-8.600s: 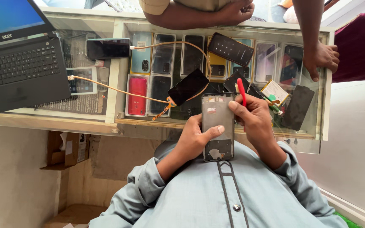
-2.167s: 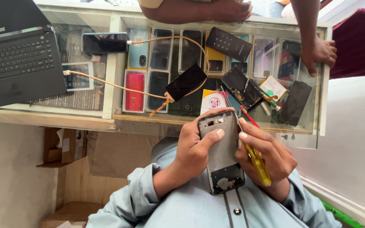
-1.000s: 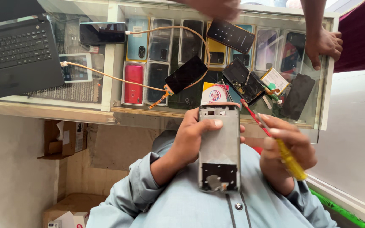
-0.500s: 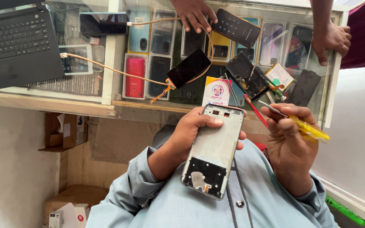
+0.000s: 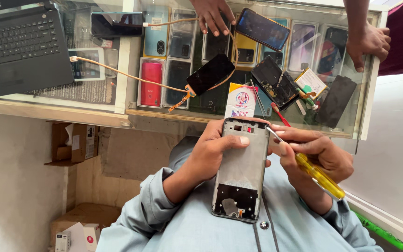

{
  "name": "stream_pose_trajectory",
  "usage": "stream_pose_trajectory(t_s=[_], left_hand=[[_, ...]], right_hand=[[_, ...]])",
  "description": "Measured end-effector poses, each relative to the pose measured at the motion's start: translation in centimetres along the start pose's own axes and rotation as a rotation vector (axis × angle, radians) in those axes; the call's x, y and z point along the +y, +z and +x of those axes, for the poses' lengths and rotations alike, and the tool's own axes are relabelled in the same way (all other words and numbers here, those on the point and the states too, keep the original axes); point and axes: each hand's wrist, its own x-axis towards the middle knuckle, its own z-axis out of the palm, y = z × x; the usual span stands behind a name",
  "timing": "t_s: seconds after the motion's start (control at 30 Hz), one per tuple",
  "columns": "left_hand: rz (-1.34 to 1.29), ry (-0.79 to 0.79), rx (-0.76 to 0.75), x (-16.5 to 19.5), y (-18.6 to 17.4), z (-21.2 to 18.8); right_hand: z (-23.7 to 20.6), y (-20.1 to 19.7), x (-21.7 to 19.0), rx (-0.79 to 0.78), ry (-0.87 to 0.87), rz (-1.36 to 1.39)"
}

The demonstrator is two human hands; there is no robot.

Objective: The person uses a red plastic pry tool and a yellow screwdriver to pry and unscrew parts of a disassembled smartphone. They repeatedly work on the phone's edges and internal components while holding the device in one hand and manipulating tools with the other.

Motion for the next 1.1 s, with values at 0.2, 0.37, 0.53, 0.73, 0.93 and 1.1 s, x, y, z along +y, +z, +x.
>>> stream_pose_trajectory(t_s=[0.2, 0.37, 0.53, 0.73, 0.93, 1.1], left_hand=[[0.063, 0.041, -0.021, -0.1, -0.5, -0.6], [0.153, 0.048, 0.001, -0.2, -0.8, -0.5], [0.215, 0.048, 0.034, -0.2, -0.8, -0.2], [0.198, 0.026, 0.034, -0.4, -0.8, 0.1], [0.163, 0.02, 0.009, -0.6, 0.1, 0.4], [0.069, -0.036, 0.033, 0.3, 0.5, 0.6]], right_hand=[[0.3, 0.2, -1.2, -0.057, -0.033, -0.118], [0.9, 0.2, -2.3, -0.098, -0.101, -0.206], [1.5, 0.6, -2.3, -0.084, -0.121, -0.219], [1.6, 0.5, -2.2, -0.068, -0.127, -0.209], [1.1, -0.4, -2.0, -0.077, -0.046, -0.127], [0.8, -0.8, -0.7, 0.032, 0.0, 0.158]])
